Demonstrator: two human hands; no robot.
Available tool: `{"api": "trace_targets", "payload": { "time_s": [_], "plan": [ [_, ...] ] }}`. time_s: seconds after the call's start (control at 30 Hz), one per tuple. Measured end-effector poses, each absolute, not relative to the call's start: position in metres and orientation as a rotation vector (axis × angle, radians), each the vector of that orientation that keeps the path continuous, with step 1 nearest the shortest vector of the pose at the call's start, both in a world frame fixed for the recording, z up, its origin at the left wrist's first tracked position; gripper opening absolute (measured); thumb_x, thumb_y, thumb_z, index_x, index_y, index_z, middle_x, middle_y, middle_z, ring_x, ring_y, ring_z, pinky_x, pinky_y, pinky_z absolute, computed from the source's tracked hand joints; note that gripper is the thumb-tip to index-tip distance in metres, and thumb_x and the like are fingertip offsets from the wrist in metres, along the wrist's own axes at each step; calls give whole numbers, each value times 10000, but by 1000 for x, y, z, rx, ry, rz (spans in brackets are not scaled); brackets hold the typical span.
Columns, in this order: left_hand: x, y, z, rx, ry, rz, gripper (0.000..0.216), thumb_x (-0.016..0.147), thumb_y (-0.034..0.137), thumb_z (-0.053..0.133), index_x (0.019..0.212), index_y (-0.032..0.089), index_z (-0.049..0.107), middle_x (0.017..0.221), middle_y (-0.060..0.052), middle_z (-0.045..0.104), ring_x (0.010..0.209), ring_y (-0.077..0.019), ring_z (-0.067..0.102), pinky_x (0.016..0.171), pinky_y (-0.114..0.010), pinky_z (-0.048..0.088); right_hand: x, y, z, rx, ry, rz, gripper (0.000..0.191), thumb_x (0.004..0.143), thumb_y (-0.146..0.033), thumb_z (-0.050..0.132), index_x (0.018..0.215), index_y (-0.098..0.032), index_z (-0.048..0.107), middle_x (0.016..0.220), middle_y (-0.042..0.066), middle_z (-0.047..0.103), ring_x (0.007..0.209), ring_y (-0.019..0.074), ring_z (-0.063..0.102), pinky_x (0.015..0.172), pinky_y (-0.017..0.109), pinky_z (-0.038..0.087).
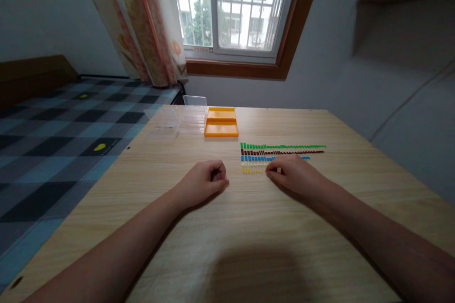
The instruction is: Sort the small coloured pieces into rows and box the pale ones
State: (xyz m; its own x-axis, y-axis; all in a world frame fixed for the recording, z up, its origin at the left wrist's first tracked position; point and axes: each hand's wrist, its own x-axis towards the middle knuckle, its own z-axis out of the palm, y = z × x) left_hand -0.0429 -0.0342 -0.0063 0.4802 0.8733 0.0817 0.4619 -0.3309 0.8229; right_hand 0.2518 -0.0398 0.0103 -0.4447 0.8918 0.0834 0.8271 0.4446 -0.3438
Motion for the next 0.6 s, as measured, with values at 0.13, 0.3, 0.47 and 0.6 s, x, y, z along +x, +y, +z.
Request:
{"api": "trace_targets", "payload": {
  "time_s": [0.13,0.3,0.47,0.6],
  "plan": [
    [-43,-33,-7,1963,1101,679,184,761,333,649,700,186,556,628,41,517,588,-124,447,553,-254,346,249,-39,5,-1470,-2425,383,171,909,-167,634,905,-187,803,828,30,731,717,121,610,692,231,412],
    [-42,-33,-7,1962,1105,679,190,760,334,656,703,187,550,626,43,513,587,-123,441,556,-254,342,250,-37,2,-1488,-2389,404,165,924,-198,642,940,-194,806,838,32,736,721,124,616,690,232,417],
    [-43,-33,-8,1965,1104,672,197,762,334,664,697,186,552,629,39,515,597,-128,444,558,-256,342,252,-36,-1,-1490,-2361,427,168,908,-184,640,919,-195,807,820,29,736,700,123,617,677,227,420],
    [-43,-34,-7,1962,1107,671,181,769,325,663,710,184,565,629,38,523,595,-127,443,559,-254,341,251,-36,-1,-1500,-2341,435,172,897,-168,638,900,-192,808,801,28,735,671,115,611,685,228,430]
  ]
}}
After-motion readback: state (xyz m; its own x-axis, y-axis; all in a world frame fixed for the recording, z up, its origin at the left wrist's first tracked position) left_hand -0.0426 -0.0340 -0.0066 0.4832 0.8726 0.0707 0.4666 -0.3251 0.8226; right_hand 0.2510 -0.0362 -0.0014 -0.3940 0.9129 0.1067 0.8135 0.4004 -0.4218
